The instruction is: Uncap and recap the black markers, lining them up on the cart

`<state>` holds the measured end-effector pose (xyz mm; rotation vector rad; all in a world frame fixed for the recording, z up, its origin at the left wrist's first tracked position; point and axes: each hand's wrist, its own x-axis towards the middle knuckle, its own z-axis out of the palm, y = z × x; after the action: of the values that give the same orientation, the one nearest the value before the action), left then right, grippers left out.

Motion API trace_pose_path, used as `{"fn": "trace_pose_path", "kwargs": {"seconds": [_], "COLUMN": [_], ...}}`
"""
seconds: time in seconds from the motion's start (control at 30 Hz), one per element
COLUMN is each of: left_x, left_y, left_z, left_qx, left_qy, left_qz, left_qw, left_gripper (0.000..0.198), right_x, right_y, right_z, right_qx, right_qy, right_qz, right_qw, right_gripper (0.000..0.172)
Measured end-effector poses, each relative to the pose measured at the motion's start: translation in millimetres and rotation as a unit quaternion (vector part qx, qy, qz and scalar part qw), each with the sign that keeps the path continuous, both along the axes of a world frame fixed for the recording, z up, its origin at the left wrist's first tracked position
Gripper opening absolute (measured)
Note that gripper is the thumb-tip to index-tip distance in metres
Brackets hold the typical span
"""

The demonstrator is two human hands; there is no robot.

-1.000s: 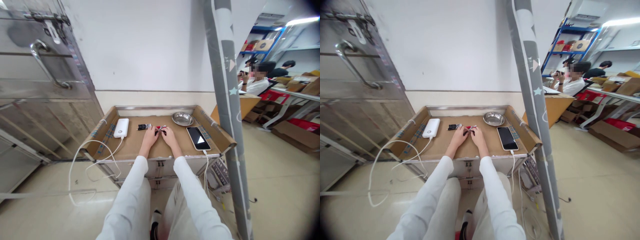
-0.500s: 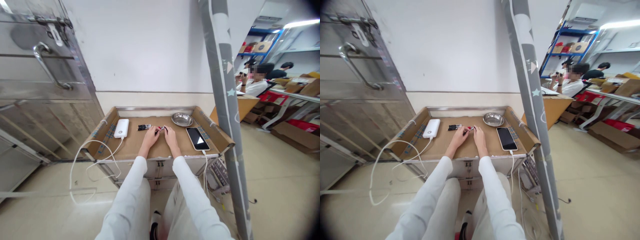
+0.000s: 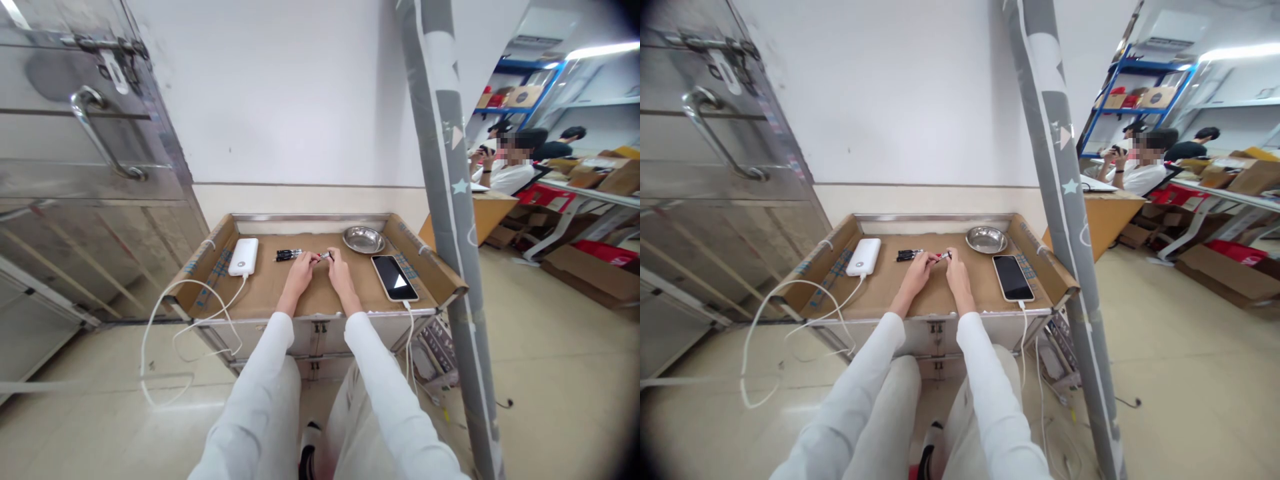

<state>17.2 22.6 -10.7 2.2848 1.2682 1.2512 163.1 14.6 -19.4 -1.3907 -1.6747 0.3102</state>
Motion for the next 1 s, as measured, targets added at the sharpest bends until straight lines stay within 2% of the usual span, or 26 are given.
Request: {"fn": "trace_pose_path", "kwargs": {"seconds": [0.13, 0.27, 0.4, 0.53, 0.7, 0.83, 1.0], "left_x": [-0.6, -1.7, -2.6, -2.9, -3.0, -1.8, 0.9], "left_y": [-0.1, 2.0, 5.2, 5.7, 3.5, 1.3, -0.4], "left_z": [-0.1, -3.1, -7.1, -8.8, -7.8, -8.6, -8.4], "left_qx": [0.008, 0.019, 0.016, 0.017, 0.018, -0.008, -0.028], "left_qy": [0.016, 0.034, 0.031, 0.018, 0.015, 0.073, 0.134], "left_qz": [0.007, 0.041, 0.069, 0.059, 0.057, 0.079, 0.049], "left_qw": [1.0, 0.998, 0.997, 0.998, 0.998, 0.994, 0.989], "left_gripper": [0.017, 0.017, 0.016, 0.017, 0.021, 0.021, 0.015], "right_x": [0.7, 1.5, 2.3, 1.7, 1.5, 3.6, 5.3], "right_y": [2.6, 4.3, 4.4, 4.5, 5.2, 3.9, 2.5], "right_z": [-1.7, -3.7, -5.2, -5.3, -5.4, -5.5, -4.5], "right_qx": [0.021, 0.034, 0.038, 0.044, 0.047, 0.039, 0.052], "right_qy": [-0.012, -0.015, -0.033, -0.019, 0.0, -0.038, -0.109], "right_qz": [0.036, 0.035, 0.002, -0.048, -0.079, -0.1, -0.129], "right_qw": [0.999, 0.999, 0.999, 0.998, 0.996, 0.993, 0.984], "right_gripper": [0.03, 0.029, 0.03, 0.03, 0.027, 0.028, 0.033]}}
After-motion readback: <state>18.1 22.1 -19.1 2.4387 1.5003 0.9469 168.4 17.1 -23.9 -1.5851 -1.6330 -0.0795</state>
